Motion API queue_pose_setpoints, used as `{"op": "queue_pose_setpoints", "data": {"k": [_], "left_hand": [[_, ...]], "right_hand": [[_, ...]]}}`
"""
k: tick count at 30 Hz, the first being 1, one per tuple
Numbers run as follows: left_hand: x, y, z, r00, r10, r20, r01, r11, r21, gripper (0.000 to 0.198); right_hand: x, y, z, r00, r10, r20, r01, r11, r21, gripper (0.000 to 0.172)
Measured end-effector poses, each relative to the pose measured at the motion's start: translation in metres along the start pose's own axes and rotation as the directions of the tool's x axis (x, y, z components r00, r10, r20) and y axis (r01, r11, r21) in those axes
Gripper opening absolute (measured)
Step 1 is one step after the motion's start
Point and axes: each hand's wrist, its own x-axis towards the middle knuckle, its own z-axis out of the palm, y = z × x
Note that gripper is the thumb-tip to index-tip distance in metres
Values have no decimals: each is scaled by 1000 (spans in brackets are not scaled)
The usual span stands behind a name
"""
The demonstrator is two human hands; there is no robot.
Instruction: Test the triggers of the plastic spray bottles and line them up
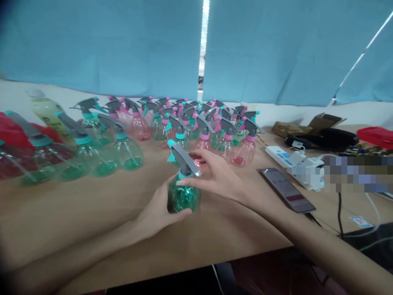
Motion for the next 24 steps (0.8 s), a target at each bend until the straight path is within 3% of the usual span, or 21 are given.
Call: {"op": "queue_pose_setpoints", "data": {"k": [5, 10, 15, 18, 24], "left_hand": [[19, 2, 15, 999, 26, 37, -25, 999, -27, 85], [35, 0, 25, 996, 46, 73, -45, 999, -14, 90], [41, -9, 18, 995, 18, 101, -19, 1000, 8, 90], [41, -14, 11, 992, -25, 123, 20, 999, 41, 88], [40, -25, 0, 988, -26, 151, 11, 995, 99, 88]], "right_hand": [[2, 17, 3, 996, 46, -71, -38, 993, 113, 61], [17, 16, 10, 986, 50, -157, -13, 974, 225, 37], [27, 20, 19, 980, 90, -175, -31, 949, 313, 27], [32, 22, 26, 986, 110, -127, -51, 915, 400, 23], [45, 25, 36, 994, 64, -85, -12, 863, 504, 19]]}}
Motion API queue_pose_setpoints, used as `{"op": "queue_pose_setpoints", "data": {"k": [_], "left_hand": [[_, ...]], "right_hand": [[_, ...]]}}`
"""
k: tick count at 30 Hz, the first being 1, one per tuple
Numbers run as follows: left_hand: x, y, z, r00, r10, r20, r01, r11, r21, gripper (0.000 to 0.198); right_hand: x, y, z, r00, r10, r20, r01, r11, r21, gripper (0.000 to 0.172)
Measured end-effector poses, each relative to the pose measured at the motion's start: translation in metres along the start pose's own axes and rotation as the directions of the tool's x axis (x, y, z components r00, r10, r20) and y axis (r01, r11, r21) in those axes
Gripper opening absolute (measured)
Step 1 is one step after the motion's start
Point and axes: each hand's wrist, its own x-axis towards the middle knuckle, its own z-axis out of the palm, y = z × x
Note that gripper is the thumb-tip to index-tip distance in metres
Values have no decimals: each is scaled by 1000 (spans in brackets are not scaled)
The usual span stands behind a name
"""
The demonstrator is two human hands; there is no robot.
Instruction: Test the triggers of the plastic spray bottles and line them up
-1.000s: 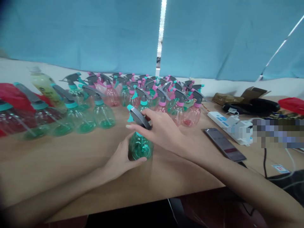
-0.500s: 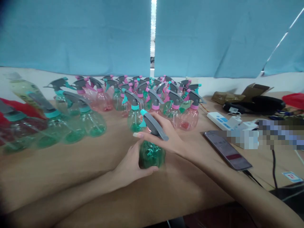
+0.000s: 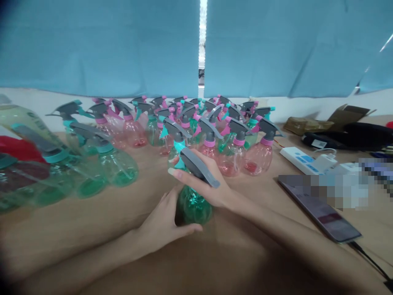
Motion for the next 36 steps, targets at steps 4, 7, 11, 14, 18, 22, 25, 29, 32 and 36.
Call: {"op": "queue_pose_setpoints", "data": {"k": [4, 7, 11, 14, 18, 22, 25, 29, 32, 36], "left_hand": [[-4, -14, -10, 997, 48, 60, -53, 996, 74, 81], [-10, -25, -13, 992, 96, 84, -111, 972, 205, 77], [-15, -33, -10, 986, 128, 109, -157, 932, 326, 66], [-16, -33, -9, 984, 121, 131, -162, 914, 371, 64], [-14, -31, -9, 982, 103, 156, -159, 902, 402, 65], [-14, -32, -10, 984, 107, 145, -157, 902, 402, 66], [-14, -33, -10, 984, 115, 135, -158, 909, 384, 63], [-13, -33, -10, 981, 113, 159, -167, 905, 391, 63], [-12, -32, -11, 981, 124, 147, -171, 912, 372, 61], [-11, -31, -12, 981, 124, 152, -173, 911, 375, 60]], "right_hand": [[3, 1, 1, 1000, 24, 3, -24, 1000, -7, 18], [4, -3, -1, 999, 45, 8, -44, 995, -91, 18], [5, -8, -3, 998, 67, -14, -69, 983, -171, 13], [7, -9, -4, 997, 75, -11, -76, 983, -165, 10], [7, -6, -5, 997, 71, 0, -70, 988, -141, 11], [6, -4, -6, 998, 56, -14, -57, 986, -157, 11], [5, -4, -7, 998, 61, -5, -61, 984, -168, 10], [4, 0, -7, 999, 49, -9, -49, 987, -156, 14], [2, 4, -7, 998, 57, -12, -58, 986, -157, 18], [2, 5, -7, 997, 74, -5, -74, 982, -173, 23]]}}
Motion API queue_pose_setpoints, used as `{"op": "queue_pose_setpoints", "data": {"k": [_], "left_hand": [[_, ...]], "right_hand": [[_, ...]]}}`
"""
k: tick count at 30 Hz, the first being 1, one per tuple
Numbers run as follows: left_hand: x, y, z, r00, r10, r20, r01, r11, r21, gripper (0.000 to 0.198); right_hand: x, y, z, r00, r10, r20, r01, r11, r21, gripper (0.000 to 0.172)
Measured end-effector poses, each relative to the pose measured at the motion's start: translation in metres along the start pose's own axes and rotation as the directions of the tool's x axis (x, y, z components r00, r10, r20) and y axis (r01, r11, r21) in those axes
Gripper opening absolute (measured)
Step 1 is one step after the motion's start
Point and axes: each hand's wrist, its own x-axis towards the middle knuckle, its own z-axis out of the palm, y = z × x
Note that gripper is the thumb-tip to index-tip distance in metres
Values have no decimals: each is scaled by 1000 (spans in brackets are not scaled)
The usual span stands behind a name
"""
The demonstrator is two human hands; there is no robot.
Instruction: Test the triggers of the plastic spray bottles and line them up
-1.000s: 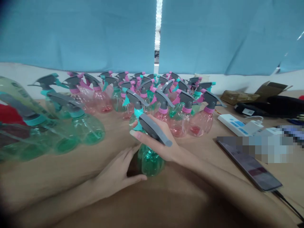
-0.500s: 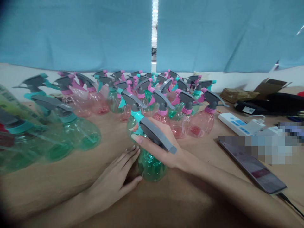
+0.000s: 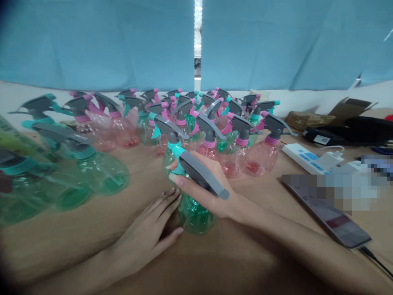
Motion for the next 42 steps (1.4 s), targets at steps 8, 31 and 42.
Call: {"op": "queue_pose_setpoints", "data": {"k": [8, 31, 42], "left_hand": [[1, 1, -1, 1000, 7, 30, -8, 1000, 27, 58], [1, 1, -1, 998, -7, 55, 4, 999, 54, 59], [0, -1, 1, 999, 25, 37, -30, 992, 119, 59]], "right_hand": [[-1, 0, 0, 1000, 22, 8, -22, 1000, -5, 26], [-2, 6, 2, 999, -28, -21, 29, 998, 59, 18], [0, -2, -1, 998, -62, -8, 62, 992, 108, 12]]}}
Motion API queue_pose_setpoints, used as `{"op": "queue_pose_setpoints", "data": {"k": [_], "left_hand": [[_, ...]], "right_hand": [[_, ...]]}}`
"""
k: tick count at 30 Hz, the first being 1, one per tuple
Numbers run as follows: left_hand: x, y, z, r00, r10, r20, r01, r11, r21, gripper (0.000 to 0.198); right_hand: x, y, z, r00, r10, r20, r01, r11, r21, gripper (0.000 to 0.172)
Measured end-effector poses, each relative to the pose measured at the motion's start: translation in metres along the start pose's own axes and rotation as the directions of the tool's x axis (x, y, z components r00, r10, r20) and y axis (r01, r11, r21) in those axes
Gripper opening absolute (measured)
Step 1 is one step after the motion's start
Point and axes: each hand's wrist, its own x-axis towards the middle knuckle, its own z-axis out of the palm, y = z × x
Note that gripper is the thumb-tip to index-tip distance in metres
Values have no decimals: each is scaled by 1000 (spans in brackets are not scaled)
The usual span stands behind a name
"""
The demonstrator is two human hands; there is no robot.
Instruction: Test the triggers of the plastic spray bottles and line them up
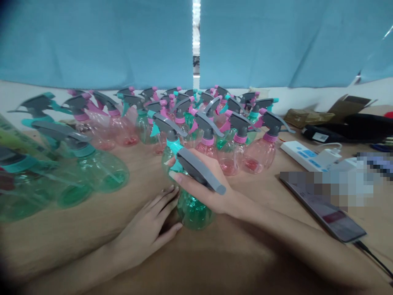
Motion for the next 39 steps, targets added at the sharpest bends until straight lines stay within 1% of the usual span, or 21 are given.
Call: {"op": "queue_pose_setpoints", "data": {"k": [3, 5, 7, 10, 14, 16, 20, 24, 26, 29, 31, 33, 36, 39], "left_hand": [[0, 0, -1, 1000, 12, -7, -12, 1000, 11, 59], [0, 1, -1, 1000, 13, -9, -13, 1000, 19, 59], [0, 1, -1, 1000, 16, -11, -15, 1000, 26, 58], [1, 1, -2, 1000, 19, -11, -19, 999, 32, 59], [1, 1, -1, 1000, 7, -2, -7, 999, 49, 59], [1, 1, -1, 1000, 6, 1, -6, 999, 53, 59], [0, 0, 0, 1000, 5, -4, -5, 999, 40, 59], [0, 0, 1, 1000, 5, -20, -5, 1000, 20, 57], [0, 1, 1, 1000, 8, -16, -8, 1000, 22, 57], [0, 1, -1, 1000, 6, -10, -6, 1000, 28, 59], [0, 1, -2, 1000, 3, -11, -3, 1000, 29, 58], [0, 2, -2, 1000, 2, -9, -1, 1000, 28, 58], [0, 2, -2, 1000, 1, -8, 0, 1000, 21, 58], [0, 1, -1, 1000, -3, -25, 3, 1000, 10, 56]], "right_hand": [[0, 1, 1, 1000, 15, -4, -15, 1000, -3, 12], [1, -2, 1, 1000, 12, -15, -13, 999, -37, 9], [2, -6, 1, 1000, -18, -21, 17, 998, -64, 3], [3, -9, -1, 998, -53, -20, 51, 995, -83, 13], [4, -10, -1, 998, -48, -43, 42, 990, -133, 27], [5, -10, -1, 999, -27, -40, 20, 988, -154, 30], [7, -8, -1, 999, -27, -48, 18, 986, -164, 27], [5, -4, -1, 999, -37, -15, 35, 996, -85, 14], [4, 0, 0, 999, -25, -28, 24, 999, -42, 9], [2, 4, 2, 998, -21, -52, 21, 1000, 9, 12], [2, 5, 3, 999, -28, -32, 30, 998, 51, 16], [2, 4, 3, 1000, -14, -4, 14, 998, 61, 16], [2, 2, 2, 1000, 4, 1, -4, 999, 42, 16], [2, 2, 2, 1000, 3, 9, -4, 997, 78, 18]]}}
